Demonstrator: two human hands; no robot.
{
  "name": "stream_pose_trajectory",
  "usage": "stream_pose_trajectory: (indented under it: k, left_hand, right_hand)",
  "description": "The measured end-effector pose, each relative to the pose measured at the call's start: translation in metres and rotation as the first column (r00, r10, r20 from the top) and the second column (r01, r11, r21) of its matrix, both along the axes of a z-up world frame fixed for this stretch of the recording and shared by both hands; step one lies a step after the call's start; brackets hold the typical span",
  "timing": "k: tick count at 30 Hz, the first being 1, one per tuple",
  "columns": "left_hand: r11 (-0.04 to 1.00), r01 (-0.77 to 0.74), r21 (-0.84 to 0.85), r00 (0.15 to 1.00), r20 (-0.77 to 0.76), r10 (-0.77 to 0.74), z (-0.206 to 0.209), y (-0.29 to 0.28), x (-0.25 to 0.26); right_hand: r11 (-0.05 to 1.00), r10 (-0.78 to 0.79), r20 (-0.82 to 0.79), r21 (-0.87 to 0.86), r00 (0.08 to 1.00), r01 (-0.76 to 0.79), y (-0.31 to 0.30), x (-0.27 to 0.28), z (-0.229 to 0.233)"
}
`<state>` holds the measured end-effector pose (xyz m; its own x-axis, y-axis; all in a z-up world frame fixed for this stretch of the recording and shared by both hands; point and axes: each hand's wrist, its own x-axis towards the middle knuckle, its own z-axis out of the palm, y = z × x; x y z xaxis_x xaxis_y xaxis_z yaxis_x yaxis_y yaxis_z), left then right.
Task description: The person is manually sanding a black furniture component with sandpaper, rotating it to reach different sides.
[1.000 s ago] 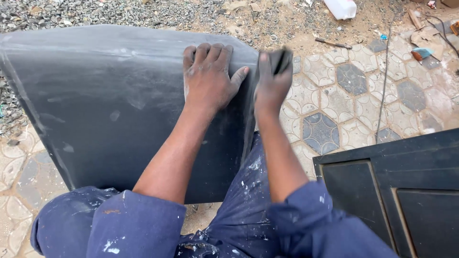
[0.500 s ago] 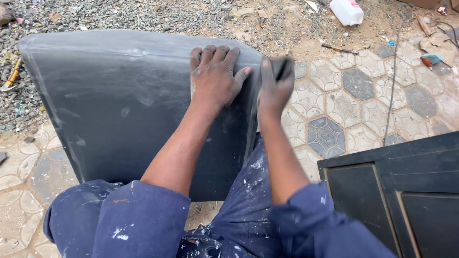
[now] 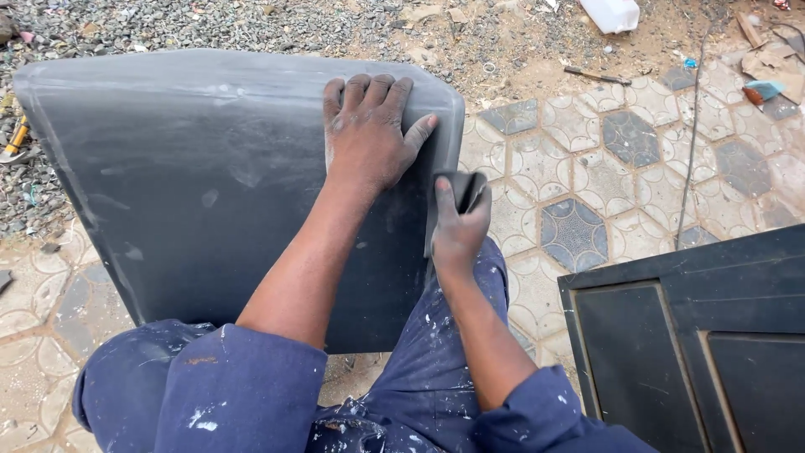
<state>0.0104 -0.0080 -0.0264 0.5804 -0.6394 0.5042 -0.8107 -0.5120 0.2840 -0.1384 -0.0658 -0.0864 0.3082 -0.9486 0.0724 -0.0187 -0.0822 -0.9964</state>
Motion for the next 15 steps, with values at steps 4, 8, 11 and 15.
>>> stream_pose_trajectory:
  k: [4, 8, 11, 15]
  left_hand:
    - [1.0, -0.014, 0.012, 0.999, 0.029, 0.014, 0.003, 0.002, 0.001]
    - [1.0, -0.008, -0.002, 0.997, -0.073, 0.008, 0.024, 0.005, -0.004]
    - [0.999, -0.003, 0.053, 0.98, -0.2, 0.013, 0.031, 0.003, 0.001]
    - [1.0, -0.008, -0.019, 0.992, -0.123, 0.006, 0.027, 0.001, 0.009]
  right_hand:
    - [0.996, 0.011, 0.087, -0.088, 0.996, -0.003, -0.034, 0.039, 0.034]
    - [0.988, 0.098, 0.128, -0.129, 0.987, -0.081, -0.076, 0.069, 0.035]
    - [0.977, 0.195, 0.178, -0.125, 0.964, -0.174, -0.083, 0.077, 0.041]
    - [0.981, 0.194, 0.158, -0.057, 0.968, -0.187, -0.069, 0.081, 0.063]
